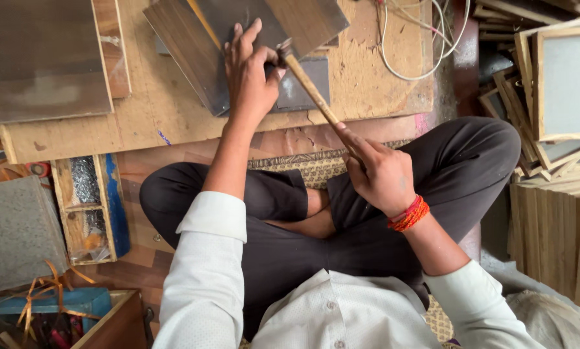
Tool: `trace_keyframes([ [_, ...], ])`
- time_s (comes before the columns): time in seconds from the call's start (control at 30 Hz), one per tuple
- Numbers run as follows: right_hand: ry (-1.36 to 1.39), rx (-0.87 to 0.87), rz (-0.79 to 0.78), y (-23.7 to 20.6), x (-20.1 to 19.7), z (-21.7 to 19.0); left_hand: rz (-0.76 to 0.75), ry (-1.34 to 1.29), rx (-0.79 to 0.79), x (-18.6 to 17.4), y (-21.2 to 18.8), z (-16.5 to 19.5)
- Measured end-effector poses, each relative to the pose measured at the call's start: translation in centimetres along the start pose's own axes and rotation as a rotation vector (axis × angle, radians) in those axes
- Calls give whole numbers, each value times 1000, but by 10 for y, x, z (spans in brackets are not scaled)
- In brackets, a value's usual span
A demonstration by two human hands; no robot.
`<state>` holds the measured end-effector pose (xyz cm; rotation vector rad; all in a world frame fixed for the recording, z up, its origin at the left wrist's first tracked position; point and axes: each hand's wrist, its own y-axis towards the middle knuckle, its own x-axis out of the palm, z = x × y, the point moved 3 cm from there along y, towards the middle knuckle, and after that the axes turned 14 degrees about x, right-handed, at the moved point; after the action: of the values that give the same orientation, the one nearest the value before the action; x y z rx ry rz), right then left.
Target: The person sits on the floor and assembles wooden picture frames by placing panels into frames and tapping them with a hammer. The person repeatedly picks up panels, aligns them in frames, and hammers them into place, stacking completed frames nearby.
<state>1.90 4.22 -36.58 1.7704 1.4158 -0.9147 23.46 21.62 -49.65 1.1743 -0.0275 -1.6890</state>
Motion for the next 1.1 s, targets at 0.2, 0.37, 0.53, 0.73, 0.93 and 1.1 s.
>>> trace_keyframes([
  [0.2,259,1,216,-7,-10,-6,-98,-123,-51,-14,0,-3],
  [0.37,97,24,52,-7,-5,-2,-111,-198,-29,-24,-5,-9],
  [0.53,272,-48,221,-9,-5,-5,-92,-196,0,-24,-5,-7],
  [0.73,17,-74,105,-8,5,-6,-86,-172,13,-26,-10,-7],
  [0.93,118,-117,228,-20,15,-1,-79,-165,22,-30,-9,-5],
  [1.1,100,-28,121,-26,21,5,-54,-136,47,-41,-9,8],
])
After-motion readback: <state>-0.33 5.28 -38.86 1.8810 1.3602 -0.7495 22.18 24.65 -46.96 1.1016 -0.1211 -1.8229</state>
